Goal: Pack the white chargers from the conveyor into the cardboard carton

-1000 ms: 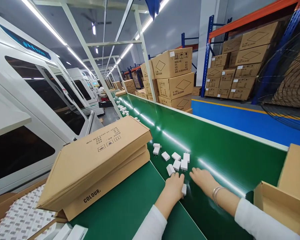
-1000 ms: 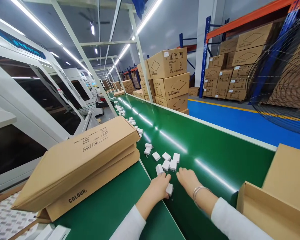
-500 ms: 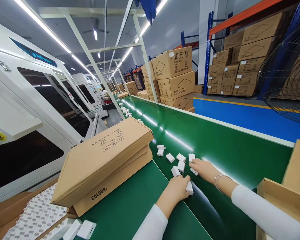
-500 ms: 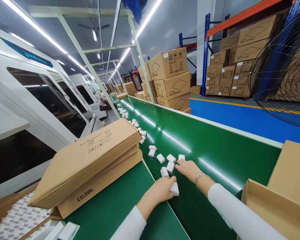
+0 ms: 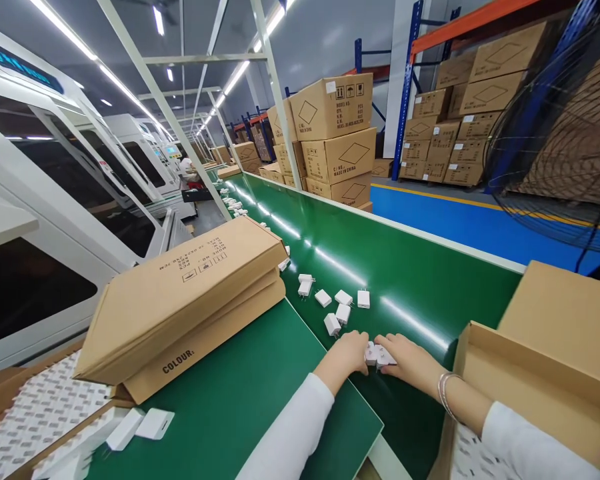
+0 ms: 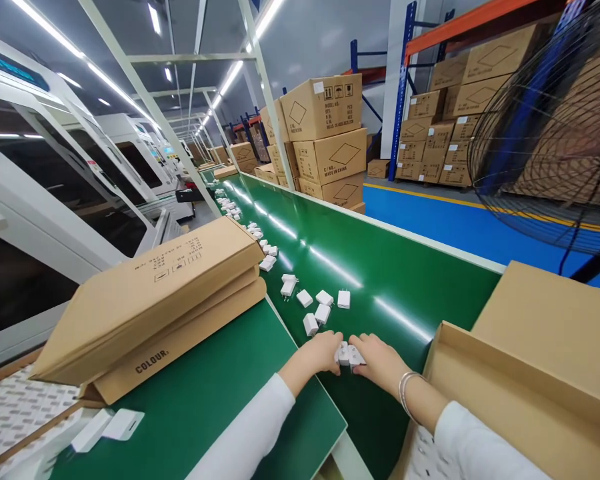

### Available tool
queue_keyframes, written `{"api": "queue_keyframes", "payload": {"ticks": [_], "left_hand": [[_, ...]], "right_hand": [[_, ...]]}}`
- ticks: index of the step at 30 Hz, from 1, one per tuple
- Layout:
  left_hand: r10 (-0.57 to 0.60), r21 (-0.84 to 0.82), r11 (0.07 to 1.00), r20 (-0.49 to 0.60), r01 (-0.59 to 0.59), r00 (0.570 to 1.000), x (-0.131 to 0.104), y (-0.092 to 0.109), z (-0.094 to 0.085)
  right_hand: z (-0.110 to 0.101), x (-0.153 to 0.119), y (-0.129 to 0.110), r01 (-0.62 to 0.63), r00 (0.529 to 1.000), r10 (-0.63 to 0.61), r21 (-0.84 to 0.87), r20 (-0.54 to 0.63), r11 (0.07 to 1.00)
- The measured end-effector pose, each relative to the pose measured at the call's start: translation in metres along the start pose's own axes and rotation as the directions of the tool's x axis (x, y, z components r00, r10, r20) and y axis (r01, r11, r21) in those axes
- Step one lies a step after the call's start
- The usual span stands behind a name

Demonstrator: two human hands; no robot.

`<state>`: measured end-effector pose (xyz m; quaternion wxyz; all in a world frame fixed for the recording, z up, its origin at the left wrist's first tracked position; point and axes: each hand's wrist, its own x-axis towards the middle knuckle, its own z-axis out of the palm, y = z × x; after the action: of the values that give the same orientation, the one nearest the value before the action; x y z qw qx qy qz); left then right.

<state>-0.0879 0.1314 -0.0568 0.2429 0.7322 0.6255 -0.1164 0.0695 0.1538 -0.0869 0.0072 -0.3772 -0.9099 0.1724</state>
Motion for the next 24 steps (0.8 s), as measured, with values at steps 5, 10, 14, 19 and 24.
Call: {"api": "queue_keyframes", "payload": {"ticks": [5,10,14,19,24], "left_hand": [[-0.004,-0.096,0.995,-0.102,-0.005,0.995,-0.017,-0.014,0.015],[-0.187,-0.113,0.98,-0.212,0.166,0.959,-0.033,0.001,0.03],[-0.16,-0.096,0.985,-0.236,0.141,0.959,-0.037,0.01,0.045],[-0.191,-0.134,0.979,-0.345,0.153,0.919,-0.04,0.006,0.045],[-0.402,-0.164,0.906,-0.62,0.39,0.674,-0.036,-0.004,0.029]], "right_hand": [[-0.002,-0.004,-0.012,0.041,0.999,-0.042,-0.039,-0.035,0.998],[0.005,-0.005,-0.023,0.053,0.997,-0.059,-0.117,-0.05,0.992],[0.01,-0.004,-0.026,0.035,0.999,-0.039,-0.098,-0.035,0.995],[-0.013,-0.012,-0.018,0.005,1.0,-0.005,0.094,0.001,0.996],[-0.063,-0.064,-0.005,-0.106,0.993,0.11,0.612,0.03,0.784]]}}
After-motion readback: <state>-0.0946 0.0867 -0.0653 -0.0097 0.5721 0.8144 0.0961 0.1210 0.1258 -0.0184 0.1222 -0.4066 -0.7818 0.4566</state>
